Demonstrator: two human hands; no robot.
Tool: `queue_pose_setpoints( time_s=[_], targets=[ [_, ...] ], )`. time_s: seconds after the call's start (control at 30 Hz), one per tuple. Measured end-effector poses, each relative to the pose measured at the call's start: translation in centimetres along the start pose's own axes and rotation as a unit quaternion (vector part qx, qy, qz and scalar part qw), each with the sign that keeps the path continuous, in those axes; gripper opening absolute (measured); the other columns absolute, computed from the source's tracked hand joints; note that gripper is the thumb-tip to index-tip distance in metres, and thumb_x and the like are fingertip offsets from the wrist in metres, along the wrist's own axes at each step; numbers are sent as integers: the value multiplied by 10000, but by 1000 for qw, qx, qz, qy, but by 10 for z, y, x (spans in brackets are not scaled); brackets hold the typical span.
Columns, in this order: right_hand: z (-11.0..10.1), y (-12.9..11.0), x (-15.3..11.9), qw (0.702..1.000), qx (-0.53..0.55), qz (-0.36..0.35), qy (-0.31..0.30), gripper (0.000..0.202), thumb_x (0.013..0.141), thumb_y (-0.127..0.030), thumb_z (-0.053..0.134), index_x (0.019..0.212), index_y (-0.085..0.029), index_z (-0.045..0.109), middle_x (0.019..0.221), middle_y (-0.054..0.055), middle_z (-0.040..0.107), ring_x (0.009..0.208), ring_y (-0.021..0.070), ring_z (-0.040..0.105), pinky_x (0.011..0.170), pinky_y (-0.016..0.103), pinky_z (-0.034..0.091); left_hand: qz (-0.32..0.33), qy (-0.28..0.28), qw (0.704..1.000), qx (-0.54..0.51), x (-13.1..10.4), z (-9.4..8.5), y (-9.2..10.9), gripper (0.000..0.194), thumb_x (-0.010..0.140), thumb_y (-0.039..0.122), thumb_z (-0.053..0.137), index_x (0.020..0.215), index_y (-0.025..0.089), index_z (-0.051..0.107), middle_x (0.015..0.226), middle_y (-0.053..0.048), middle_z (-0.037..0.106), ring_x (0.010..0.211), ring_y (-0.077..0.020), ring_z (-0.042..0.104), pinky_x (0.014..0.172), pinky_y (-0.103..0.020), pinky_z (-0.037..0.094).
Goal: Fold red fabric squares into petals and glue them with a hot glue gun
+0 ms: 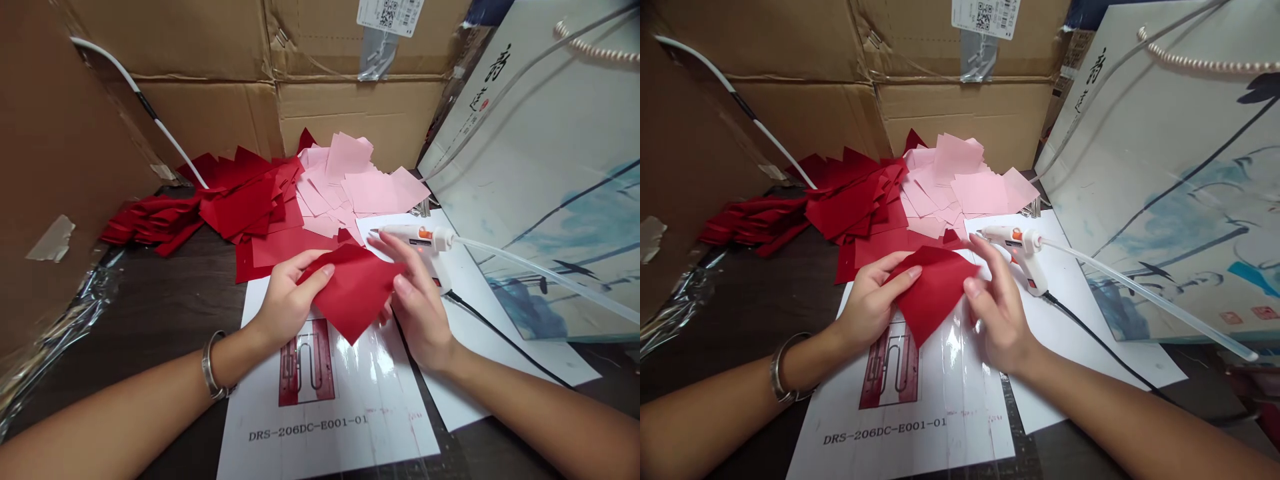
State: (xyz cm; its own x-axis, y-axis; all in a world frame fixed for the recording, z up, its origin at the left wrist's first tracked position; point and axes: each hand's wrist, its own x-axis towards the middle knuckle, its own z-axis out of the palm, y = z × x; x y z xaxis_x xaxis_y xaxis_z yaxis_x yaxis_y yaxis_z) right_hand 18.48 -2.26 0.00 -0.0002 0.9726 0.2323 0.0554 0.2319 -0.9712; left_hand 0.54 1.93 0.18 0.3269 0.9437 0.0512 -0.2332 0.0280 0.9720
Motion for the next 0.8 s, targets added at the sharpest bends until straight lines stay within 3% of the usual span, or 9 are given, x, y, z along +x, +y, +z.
queue_pose_setpoints(
  time_s=[0.07, 0.13, 0.23, 0.33, 0.43, 0.53, 0.63, 0.7, 0.8],
  targets=[
    [1, -2, -1, 997, 60, 54, -2, 429, 922, -402, 505, 1331, -276, 472, 876, 39, 650, 540, 132, 549, 475, 298, 501, 25, -10, 997, 67, 3, -6, 2, 217, 863, 261, 658, 1054, 171, 708, 1007, -61, 732, 888, -184, 683, 793, -278, 539],
    [2, -4, 0, 995, 73, 70, -11, 440, 882, -361, 604, 1296, -269, 485, 740, -5, 631, 566, 132, 567, 508, 279, 512, 36, -29, 991, 122, 6, -13, 5, 202, 847, 261, 676, 1014, 155, 717, 1022, -70, 730, 931, -201, 675, 819, -294, 539],
    [5, -7, 2, 992, 59, 113, -11, 549, 842, -311, 671, 1337, -268, 438, 725, -22, 661, 484, 103, 542, 440, 244, 476, 33, -29, 989, 142, 9, -19, 7, 300, 851, 279, 669, 1128, 165, 656, 1148, -83, 690, 1009, -220, 657, 873, -336, 531],
    [6, -9, 3, 986, 34, 163, -1, 595, 855, -356, 647, 1384, -236, 404, 683, -26, 673, 358, 82, 473, 373, 246, 431, 61, -42, 986, 150, 11, -22, 7, 388, 856, 251, 649, 1233, 190, 583, 1281, -76, 613, 1183, -227, 569, 991, -349, 470],
    [4, -9, 1, 987, -37, 158, -10, 590, 888, -393, 586, 1409, -195, 390, 644, -20, 664, 365, 107, 493, 391, 274, 445, 59, -38, 988, 141, 12, -22, 6, 399, 857, 240, 637, 1246, 203, 556, 1175, -70, 646, 1072, -210, 618, 881, -329, 521],
    [-2, -7, -4, 964, -258, 49, -32, 674, 875, -351, 601, 1463, -162, 332, 575, -37, 606, 401, 131, 490, 408, 279, 418, 16, -26, 986, 163, 12, -21, 5, 371, 849, 271, 647, 1205, 207, 564, 853, -31, 661, 713, -161, 626, 618, -282, 509],
    [-9, -9, -8, 874, -463, -143, -25, 545, 864, -274, 617, 1371, -125, 485, 624, 3, 615, 442, 135, 487, 438, 290, 405, 14, -32, 972, 232, 11, -19, 5, 317, 830, 260, 664, 1137, 205, 607, 668, 26, 540, 563, -110, 493, 522, -237, 404],
    [-12, -12, -7, 832, -499, -240, -45, 314, 883, -238, 591, 1173, -130, 646, 700, 46, 642, 530, 155, 542, 484, 302, 440, 23, -37, 957, 285, 11, -18, 6, 310, 821, 244, 671, 1125, 214, 620, 605, 62, 420, 522, -88, 392, 497, -220, 335],
    [-14, -14, -4, 816, -482, -289, -138, 201, 891, -180, 567, 1023, -130, 711, 889, 88, 702, 797, 215, 642, 672, 352, 537, 25, -53, 937, 344, 11, -17, 7, 334, 812, 243, 676, 1140, 221, 615, 577, 86, 311, 509, -81, 335, 496, -214, 296]
  ],
)
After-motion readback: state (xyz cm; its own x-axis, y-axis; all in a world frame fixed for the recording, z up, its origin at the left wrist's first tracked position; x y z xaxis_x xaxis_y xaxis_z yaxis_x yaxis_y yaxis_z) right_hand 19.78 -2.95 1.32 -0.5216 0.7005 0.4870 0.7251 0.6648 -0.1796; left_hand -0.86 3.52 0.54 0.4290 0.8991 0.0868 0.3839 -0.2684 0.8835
